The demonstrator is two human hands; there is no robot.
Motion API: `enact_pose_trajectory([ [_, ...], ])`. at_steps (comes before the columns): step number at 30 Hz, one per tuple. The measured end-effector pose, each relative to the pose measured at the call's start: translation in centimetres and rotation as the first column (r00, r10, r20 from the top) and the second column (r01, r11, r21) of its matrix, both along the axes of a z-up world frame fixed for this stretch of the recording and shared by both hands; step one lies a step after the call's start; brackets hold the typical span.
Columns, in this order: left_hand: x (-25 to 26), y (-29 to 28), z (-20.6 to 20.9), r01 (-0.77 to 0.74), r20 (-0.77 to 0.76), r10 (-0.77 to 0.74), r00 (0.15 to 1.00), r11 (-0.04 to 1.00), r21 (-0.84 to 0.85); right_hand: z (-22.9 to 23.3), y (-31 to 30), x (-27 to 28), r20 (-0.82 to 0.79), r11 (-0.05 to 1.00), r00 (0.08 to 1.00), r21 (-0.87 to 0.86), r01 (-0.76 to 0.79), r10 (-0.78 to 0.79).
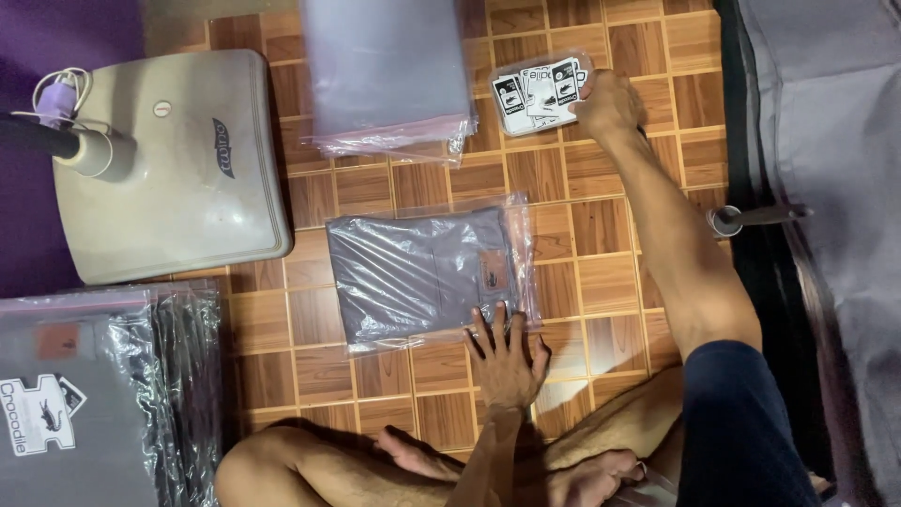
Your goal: The person folds a pair of pants by hand, uses a lint roller to remove debris, and then slides the folded pants into a clear plastic bag, sealing it closed.
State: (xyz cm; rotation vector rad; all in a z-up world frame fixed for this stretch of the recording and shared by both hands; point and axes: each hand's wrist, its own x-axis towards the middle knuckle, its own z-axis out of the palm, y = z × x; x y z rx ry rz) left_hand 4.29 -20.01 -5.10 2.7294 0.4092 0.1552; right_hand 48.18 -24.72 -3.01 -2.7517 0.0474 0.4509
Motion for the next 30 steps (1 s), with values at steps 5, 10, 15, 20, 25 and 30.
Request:
enact_pose_trajectory([
  [5, 0.1, 0.0, 0.6, -0.006, 0.026, 0.006, 1.0, 1.0, 0.012, 0.4, 0.3, -0.3, -0.021, 0.999, 0.999, -0.027, -0.026, 0.026],
  [10, 0.3, 0.1, 1.0, -0.005, 0.023, 0.005, 1.0, 1.0, 0.009, -0.6, -0.5, 0.0, 0.082, 0.994, 0.991, -0.034, -0.1, 0.103],
  [15, 0.1, 0.1, 0.2, 0.01, 0.011, -0.01, 1.0, 1.0, 0.014, 2.5, 1.3, -1.0, 0.192, 0.985, 0.967, -0.072, -0.158, 0.169],
  [20, 0.2, 0.0, 0.6, -0.011, 0.007, 0.01, 1.0, 1.0, 0.025, -0.6, 0.1, -0.1, 0.288, 0.96, 0.917, -0.037, -0.276, 0.275],
  [25, 0.1, 0.0, 0.2, -0.01, 0.025, 0.009, 1.0, 1.0, 0.022, 1.5, 0.5, -0.6, 0.235, 0.972, 0.947, 0.026, -0.233, 0.221],
  [30, 0.0, 0.0, -0.1, -0.008, 0.021, 0.008, 1.0, 1.0, 0.02, 2.8, -1.4, -0.3, 0.128, 0.955, 0.959, 0.125, -0.268, 0.252],
])
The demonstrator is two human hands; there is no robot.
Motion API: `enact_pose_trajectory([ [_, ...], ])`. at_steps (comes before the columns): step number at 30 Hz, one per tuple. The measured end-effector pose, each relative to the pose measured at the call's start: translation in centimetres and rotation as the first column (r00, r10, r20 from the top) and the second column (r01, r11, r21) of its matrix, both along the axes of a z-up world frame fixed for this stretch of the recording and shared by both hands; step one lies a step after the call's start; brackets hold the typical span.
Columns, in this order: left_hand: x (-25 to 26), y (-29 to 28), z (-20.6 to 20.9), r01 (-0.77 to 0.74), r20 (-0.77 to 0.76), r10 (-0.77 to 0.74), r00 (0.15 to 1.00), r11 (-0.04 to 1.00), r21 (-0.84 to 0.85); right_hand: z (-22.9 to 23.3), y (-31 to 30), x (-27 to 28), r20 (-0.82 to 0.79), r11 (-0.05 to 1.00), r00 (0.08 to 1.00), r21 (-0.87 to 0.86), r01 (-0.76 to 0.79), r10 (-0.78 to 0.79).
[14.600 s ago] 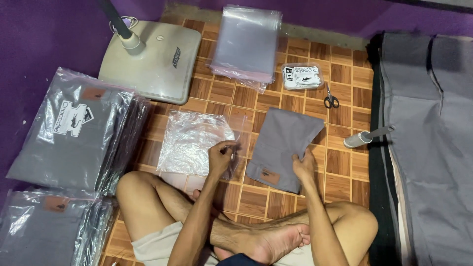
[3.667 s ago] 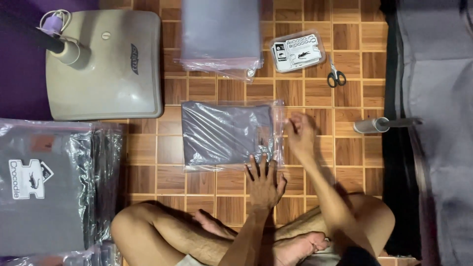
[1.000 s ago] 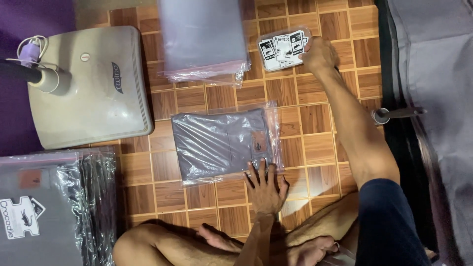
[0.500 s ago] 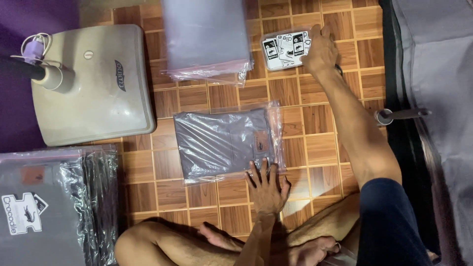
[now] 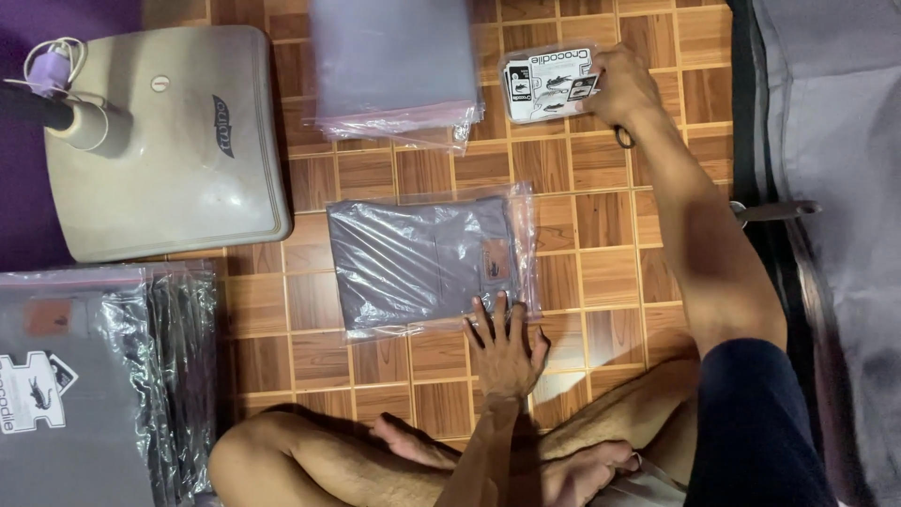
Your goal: The person folds a pair of pants by hand, uses a lint roller to remove debris, and then slides the folded pants into a clear plastic bag, sealing it closed.
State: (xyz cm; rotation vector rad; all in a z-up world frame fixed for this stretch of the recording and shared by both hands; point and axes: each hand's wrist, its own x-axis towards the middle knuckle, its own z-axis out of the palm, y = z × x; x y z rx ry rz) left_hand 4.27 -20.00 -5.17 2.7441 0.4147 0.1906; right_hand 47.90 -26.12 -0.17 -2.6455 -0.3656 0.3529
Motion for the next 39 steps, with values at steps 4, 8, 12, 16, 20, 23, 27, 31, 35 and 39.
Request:
enact_pose_trajectory([
  [4, 0.0, 0.1, 0.0, 0.014, -0.034, -0.016, 0.999, 0.998, -0.056, 2.3, -1.9, -0.3, -0.237, 0.995, 0.97, 0.097, -0.036, 0.058],
  [8, 0.0, 0.1, 0.6, 0.002, 0.01, -0.001, 1.0, 0.998, -0.056, 3.0, -3.9, -1.6, -0.066, 0.944, 0.99, 0.317, -0.094, 0.121],
  [12, 0.0, 0.0, 0.2, -0.003, 0.001, 0.003, 1.0, 0.998, -0.057, 6.5, -5.4, -9.1, -0.089, 0.889, 0.994, 0.457, -0.011, 0.058],
  [16, 0.1, 0.0, 0.6, -0.096, 0.177, 0.073, 0.982, 0.987, 0.127, 6.1, -6.6, -20.0, -0.231, 0.73, 0.945, 0.601, 0.326, -0.231],
  [20, 0.3, -0.1, 0.4, -0.102, 0.201, 0.075, 0.977, 0.986, 0.129, -7.0, -11.2, -27.0, -0.449, 0.596, 0.805, 0.543, 0.591, -0.388],
  [23, 0.0, 0.1, -0.4, -0.092, 0.235, 0.061, 0.97, 0.988, 0.121, -5.3, -9.4, -28.8, -0.544, 0.475, 0.732, 0.557, 0.681, -0.411],
  [27, -0.6, 0.1, 2.0, -0.085, 0.251, 0.062, 0.966, 0.993, 0.08, 4.1, -7.2, -28.3, -0.59, 0.363, 0.747, 0.654, 0.664, -0.305],
  [31, -2.0, 0.7, -2.2, -0.095, 0.239, 0.072, 0.968, 0.992, 0.087, 2.1, -9.0, -26.8, -0.442, 0.548, 0.851, 0.653, 0.522, -0.284],
  [35, -1.6, 0.9, 0.4, -0.141, 0.125, 0.115, 0.985, 0.966, 0.217, -0.4, -13.2, -26.7, -0.283, 0.889, 0.953, 0.4, 0.224, -0.112],
  [39, -1.8, 0.7, 2.2, -0.016, -0.061, 0.041, 0.997, 0.929, 0.37, 0.2, -15.8, -26.4, -0.405, 0.903, 0.914, 0.399, 0.162, 0.014],
])
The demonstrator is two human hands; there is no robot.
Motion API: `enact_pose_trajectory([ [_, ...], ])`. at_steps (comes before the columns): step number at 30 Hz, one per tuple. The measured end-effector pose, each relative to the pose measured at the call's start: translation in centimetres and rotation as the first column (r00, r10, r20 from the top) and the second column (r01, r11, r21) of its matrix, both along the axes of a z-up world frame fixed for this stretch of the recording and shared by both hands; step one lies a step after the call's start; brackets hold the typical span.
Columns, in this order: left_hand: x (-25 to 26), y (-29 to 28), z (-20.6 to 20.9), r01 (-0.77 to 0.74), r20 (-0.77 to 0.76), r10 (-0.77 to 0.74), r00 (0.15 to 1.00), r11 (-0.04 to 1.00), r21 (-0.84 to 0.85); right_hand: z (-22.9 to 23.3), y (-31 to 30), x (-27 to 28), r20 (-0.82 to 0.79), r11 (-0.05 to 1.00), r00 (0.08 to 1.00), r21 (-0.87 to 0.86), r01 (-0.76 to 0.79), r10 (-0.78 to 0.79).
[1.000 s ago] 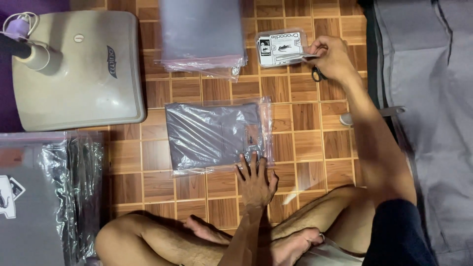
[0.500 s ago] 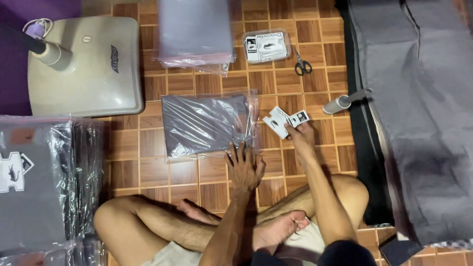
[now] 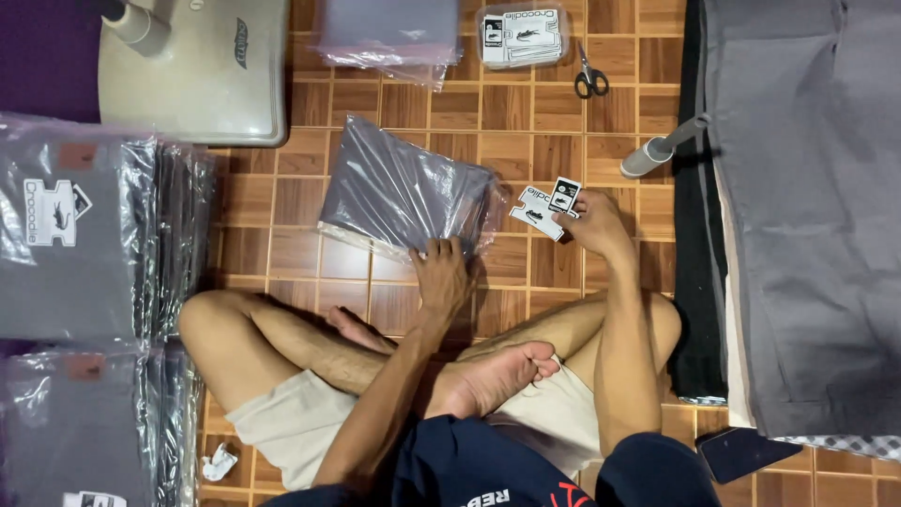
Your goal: The person folds a pair of pants by hand, uses a lint roller to remove debris, and then slides the folded pants into a clear plastic bag, sealing it closed.
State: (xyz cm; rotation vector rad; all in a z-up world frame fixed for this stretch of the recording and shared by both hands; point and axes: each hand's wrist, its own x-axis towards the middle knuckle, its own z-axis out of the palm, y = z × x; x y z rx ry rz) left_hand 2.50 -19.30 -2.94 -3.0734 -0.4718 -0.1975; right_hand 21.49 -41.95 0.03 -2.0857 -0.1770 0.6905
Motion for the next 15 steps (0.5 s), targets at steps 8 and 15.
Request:
enact_pose_trajectory([
  [8, 1.6, 0.5, -1.6, 0.026, -0.066, -0.031, 0.997, 0.997, -0.078, 2.3, 0.8, -0.6, -0.256, 0.994, 0.963, 0.087, -0.065, 0.086],
  [15, 2.3, 0.1, 2.0, 0.06, 0.302, 0.001, 0.953, 0.979, -0.193, -0.2, 3.6, -0.7, -0.414, 0.972, 0.908, 0.23, 0.037, 0.064],
])
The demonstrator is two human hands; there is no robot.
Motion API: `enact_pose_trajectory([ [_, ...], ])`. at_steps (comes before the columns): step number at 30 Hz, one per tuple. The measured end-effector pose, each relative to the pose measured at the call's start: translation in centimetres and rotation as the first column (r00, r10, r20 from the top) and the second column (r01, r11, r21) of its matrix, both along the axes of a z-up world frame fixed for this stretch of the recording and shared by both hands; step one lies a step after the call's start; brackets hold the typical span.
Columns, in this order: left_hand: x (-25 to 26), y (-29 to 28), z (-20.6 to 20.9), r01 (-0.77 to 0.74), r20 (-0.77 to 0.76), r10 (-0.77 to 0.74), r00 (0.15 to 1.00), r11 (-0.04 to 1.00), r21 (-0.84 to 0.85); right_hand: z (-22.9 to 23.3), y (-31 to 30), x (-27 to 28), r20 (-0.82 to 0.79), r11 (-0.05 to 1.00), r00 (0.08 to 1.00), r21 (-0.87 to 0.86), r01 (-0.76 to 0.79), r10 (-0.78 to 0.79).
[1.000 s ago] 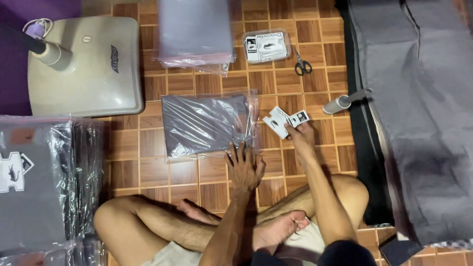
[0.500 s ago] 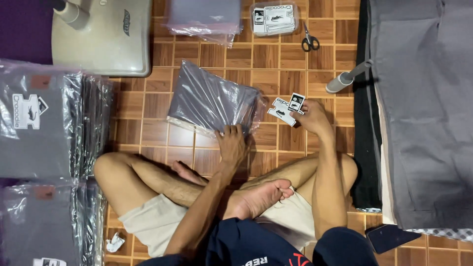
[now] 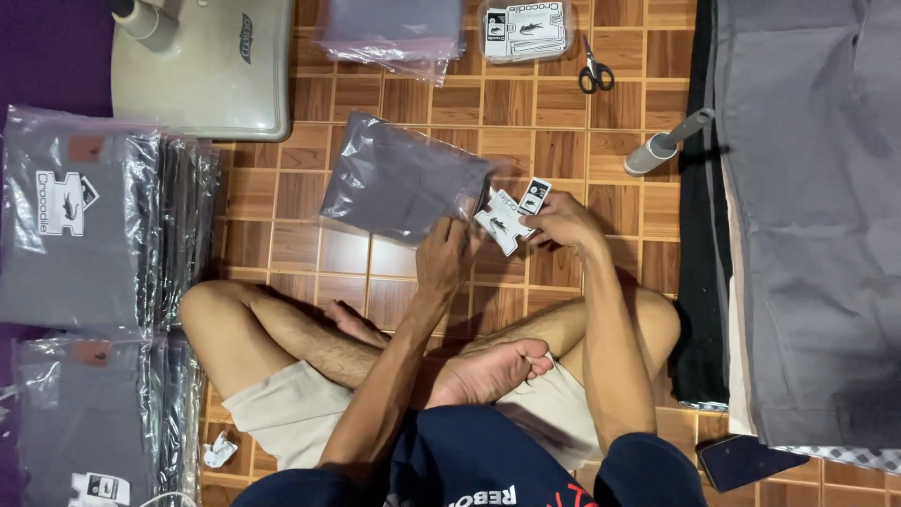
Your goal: The person folds a pair of pants by hand, uses a lint roller to remove debris, and then slides the folded pants into a clear plastic bag, sealing it closed.
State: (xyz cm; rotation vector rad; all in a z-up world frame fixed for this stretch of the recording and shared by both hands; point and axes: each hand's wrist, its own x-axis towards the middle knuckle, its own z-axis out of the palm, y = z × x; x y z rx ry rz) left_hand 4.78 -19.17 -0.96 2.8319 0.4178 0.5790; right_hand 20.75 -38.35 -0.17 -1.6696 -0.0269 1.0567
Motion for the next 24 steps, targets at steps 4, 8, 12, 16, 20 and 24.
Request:
enact_pose_trajectory([
  [4, -1.8, 1.3, -3.5, 0.198, 0.234, -0.248, 0.94, 0.956, 0.217, -1.8, 3.0, -1.0, -0.144, 0.986, 0.989, 0.157, 0.048, -0.025],
  [8, -2.9, 0.2, 1.2, 0.273, 0.288, -0.354, 0.89, 0.919, 0.286, -1.3, 7.4, -2.7, -0.303, 0.933, 0.933, 0.235, 0.272, -0.196],
  [12, -3.8, -0.3, 0.9, 0.311, 0.312, -0.359, 0.88, 0.93, 0.194, -1.9, 10.5, -5.6, -0.384, 0.918, 0.903, 0.254, 0.304, -0.193],
  [16, -4.6, -0.5, -0.2, 0.279, 0.372, -0.297, 0.879, 0.955, 0.105, -6.7, 11.3, -6.6, -0.31, 0.951, 0.949, 0.274, 0.146, -0.056],
  [20, -5.2, -0.1, -0.7, 0.285, 0.37, -0.291, 0.883, 0.956, 0.072, -3.9, 10.2, -4.6, -0.19, 0.976, 0.973, 0.199, -0.093, 0.131],
  [24, -5.6, -0.5, -0.4, 0.29, 0.364, -0.261, 0.894, 0.957, -0.024, -5.6, 11.1, -4.5, 0.028, 0.98, 0.981, -0.053, -0.19, 0.192],
])
